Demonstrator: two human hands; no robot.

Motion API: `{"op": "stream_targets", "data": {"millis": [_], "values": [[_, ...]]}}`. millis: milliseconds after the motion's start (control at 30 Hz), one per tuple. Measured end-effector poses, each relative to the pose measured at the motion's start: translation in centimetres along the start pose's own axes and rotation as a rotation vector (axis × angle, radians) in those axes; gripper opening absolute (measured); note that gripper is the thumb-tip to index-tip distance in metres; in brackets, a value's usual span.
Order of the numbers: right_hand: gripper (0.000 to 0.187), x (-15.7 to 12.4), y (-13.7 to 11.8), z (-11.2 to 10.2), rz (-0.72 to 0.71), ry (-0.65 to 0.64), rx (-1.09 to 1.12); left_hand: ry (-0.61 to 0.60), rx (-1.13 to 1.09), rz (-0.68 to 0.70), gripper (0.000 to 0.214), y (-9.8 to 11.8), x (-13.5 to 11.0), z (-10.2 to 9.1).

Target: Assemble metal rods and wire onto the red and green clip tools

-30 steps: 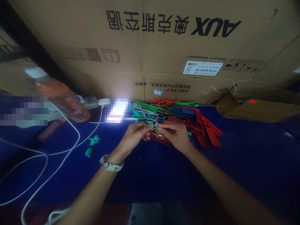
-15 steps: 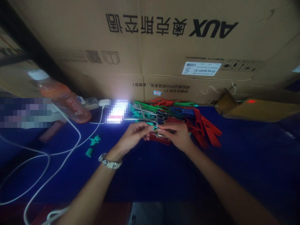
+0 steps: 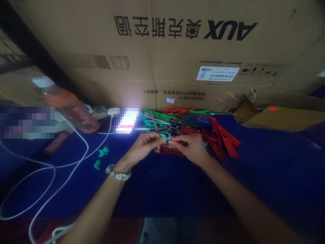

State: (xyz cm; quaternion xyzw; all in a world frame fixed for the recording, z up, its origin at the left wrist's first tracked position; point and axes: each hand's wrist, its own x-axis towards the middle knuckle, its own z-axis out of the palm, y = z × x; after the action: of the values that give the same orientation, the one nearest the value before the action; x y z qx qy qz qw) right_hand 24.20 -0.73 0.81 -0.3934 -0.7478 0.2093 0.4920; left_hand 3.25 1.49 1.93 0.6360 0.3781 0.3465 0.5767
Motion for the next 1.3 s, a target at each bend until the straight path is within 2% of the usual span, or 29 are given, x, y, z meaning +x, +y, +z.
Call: {"op": "stream_targets", "data": {"millis": [133,267,367,500,667,767,900,1067,1300], "values": [[0.007,0.1,-0.5,0.3,0.049,0.011,-0.003,0.018,-0.101,-0.017,0.03,-0.4,0.2,0.1],[0.018,0.1,-0.2,0.8,0.181,0.05,0.13,0.083,-0.219,-0.015,0.028,-1.0,0.4,0.4],[0.024,-0.2,0.4,1.0,0.241,0.036,0.234,0.098,-0.218,-0.025,0.027,-1.1,0.5,0.4],[0.024,-0.4,0.6,1.1,0.265,0.035,0.303,0.086,-0.189,-0.019,0.026,-1.0,0.5,0.4],[0.02,-0.2,0.2,0.7,0.247,-0.02,0.252,0.111,-0.18,-0.019,0.027,-0.9,0.5,0.3],[0.015,-0.1,0.2,0.3,0.185,-0.062,0.195,0.115,-0.171,-0.017,0.027,-0.8,0.4,0.2],[0.009,-0.1,0.5,0.1,0.086,-0.053,0.052,0.075,-0.156,-0.026,0.026,-0.9,0.3,0.0],[0.009,0.0,0.9,0.4,0.088,-0.034,0.066,0.06,-0.037,-0.015,0.03,-0.5,0.3,0.1],[0.008,-0.5,-1.4,0.4,0.087,0.0,-0.149,0.125,0.086,-0.01,0.035,-0.4,0.1,0.5]]}}
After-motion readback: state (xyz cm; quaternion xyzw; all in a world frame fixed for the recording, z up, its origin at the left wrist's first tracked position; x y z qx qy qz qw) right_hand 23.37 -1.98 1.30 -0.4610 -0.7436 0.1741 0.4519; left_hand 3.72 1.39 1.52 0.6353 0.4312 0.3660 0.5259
